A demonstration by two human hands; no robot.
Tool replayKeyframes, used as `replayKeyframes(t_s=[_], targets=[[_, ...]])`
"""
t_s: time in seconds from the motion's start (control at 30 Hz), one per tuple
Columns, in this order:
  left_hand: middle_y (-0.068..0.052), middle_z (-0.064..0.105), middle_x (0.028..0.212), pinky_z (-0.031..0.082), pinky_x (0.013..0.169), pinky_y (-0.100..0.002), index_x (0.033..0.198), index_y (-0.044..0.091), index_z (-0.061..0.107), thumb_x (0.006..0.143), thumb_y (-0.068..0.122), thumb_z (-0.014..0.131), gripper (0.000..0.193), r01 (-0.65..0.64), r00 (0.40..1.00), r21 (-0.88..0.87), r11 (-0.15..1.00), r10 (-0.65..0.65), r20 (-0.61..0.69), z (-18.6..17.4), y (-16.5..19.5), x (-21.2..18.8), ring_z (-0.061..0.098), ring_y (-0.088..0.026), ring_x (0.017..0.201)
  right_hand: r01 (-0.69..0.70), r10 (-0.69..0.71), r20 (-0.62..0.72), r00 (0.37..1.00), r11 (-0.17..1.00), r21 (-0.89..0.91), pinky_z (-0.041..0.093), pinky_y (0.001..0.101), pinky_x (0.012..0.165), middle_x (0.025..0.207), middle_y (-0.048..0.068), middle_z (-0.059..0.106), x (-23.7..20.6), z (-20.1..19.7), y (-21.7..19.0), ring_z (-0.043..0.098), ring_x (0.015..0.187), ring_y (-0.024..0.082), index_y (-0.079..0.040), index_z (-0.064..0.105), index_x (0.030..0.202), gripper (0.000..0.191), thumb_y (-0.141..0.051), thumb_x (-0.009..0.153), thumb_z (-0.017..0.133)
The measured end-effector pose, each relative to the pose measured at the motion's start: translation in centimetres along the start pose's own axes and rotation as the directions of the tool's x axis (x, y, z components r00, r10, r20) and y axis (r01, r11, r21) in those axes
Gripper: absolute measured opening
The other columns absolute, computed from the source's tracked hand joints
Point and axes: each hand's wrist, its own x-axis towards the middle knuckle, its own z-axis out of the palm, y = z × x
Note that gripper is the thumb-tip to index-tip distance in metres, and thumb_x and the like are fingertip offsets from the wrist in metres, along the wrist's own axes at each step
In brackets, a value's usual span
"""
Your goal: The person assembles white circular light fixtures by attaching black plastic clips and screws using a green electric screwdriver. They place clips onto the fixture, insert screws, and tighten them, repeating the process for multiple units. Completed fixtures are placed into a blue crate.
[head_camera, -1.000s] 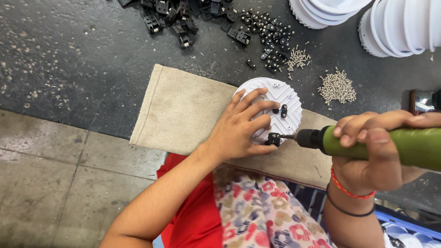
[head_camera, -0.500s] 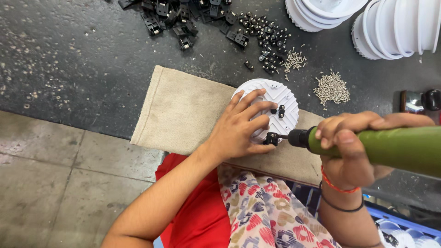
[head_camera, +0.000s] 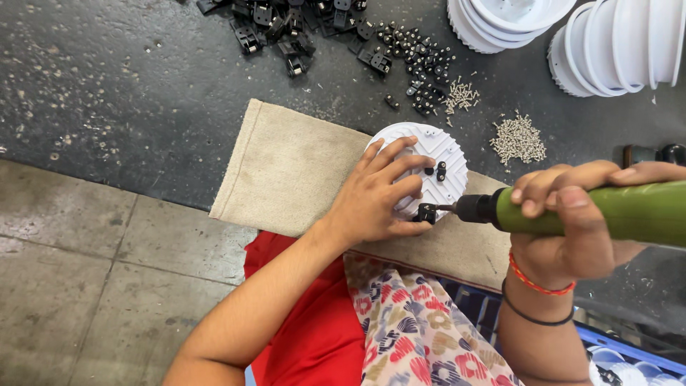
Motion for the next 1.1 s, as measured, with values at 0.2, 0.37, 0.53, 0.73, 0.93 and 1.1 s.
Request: replayKeyframes(t_s=[0.2,0.37,0.53,0.73,0.93,1.1], targets=[[-0.002,0.058,0.141,0.029,0.123,-0.061,0.087,0.014,0.060,0.071,0.041,0.089,0.042,0.018,1.000,-0.002,1.000,-0.018,0.008,0.0,0.1,-0.1,0.039,-0.033,0.149,0.007,-0.006,0.029,1.000,0.999,-0.036,0.055,0.0387,0.064,0.078,0.017,0.055,-0.5,0.1,0.4,0.059,0.060,0.026,-0.007,0.035,0.129,0.032,0.010,0.110,0.055],[-0.003,0.057,0.141,0.030,0.122,-0.061,0.087,0.013,0.060,0.071,0.041,0.089,0.043,0.009,1.000,0.001,1.000,-0.009,0.006,-0.1,0.0,0.0,0.039,-0.034,0.148,-0.005,0.005,0.009,1.000,0.998,-0.065,0.060,0.0410,0.064,0.075,0.016,0.059,-0.6,0.5,0.7,0.060,0.055,0.024,-0.007,0.036,0.129,0.040,0.011,0.100,0.057],[-0.003,0.058,0.139,0.030,0.121,-0.062,0.086,0.013,0.060,0.070,0.041,0.089,0.044,0.022,1.000,0.003,1.000,-0.022,0.008,0.1,0.2,0.0,0.040,-0.034,0.148,-0.030,0.034,0.074,0.997,0.998,-0.051,0.060,0.0397,0.063,0.077,0.015,0.059,-0.2,0.9,0.7,0.062,0.056,0.024,-0.009,0.036,0.129,0.042,0.013,0.099,0.057],[-0.003,0.058,0.140,0.031,0.122,-0.062,0.086,0.013,0.060,0.071,0.042,0.089,0.043,0.022,1.000,0.020,1.000,-0.022,-0.004,0.3,0.0,0.0,0.039,-0.033,0.148,-0.029,0.039,0.119,0.992,0.996,-0.084,0.060,0.0386,0.065,0.080,0.012,0.057,0.0,1.0,1.0,0.062,0.060,0.024,-0.010,0.036,0.128,0.042,0.012,0.101,0.059],[-0.024,0.040,0.155,0.033,0.116,-0.063,0.121,0.009,0.058,0.061,0.049,0.091,0.079,0.215,0.969,0.102,0.971,-0.199,-0.147,1.8,2.3,-0.9,0.032,-0.048,0.148,-0.076,0.074,0.052,0.996,0.996,0.036,0.056,0.0365,0.062,0.077,0.014,0.057,1.4,0.4,1.6,0.060,0.060,0.023,-0.006,0.039,0.123,0.036,0.010,0.103,0.063],[-0.029,0.030,0.161,0.034,0.121,-0.062,0.156,0.012,0.031,0.063,0.046,0.093,0.117,0.385,0.900,0.136,0.913,-0.340,-0.272,3.0,3.9,0.0,0.031,-0.050,0.148,-0.004,0.009,-0.034,0.999,0.991,0.131,0.054,0.0379,0.071,0.083,0.016,0.058,1.8,-1.7,0.5,0.061,0.070,0.026,-0.002,0.045,0.124,0.024,0.002,0.111,0.064]])
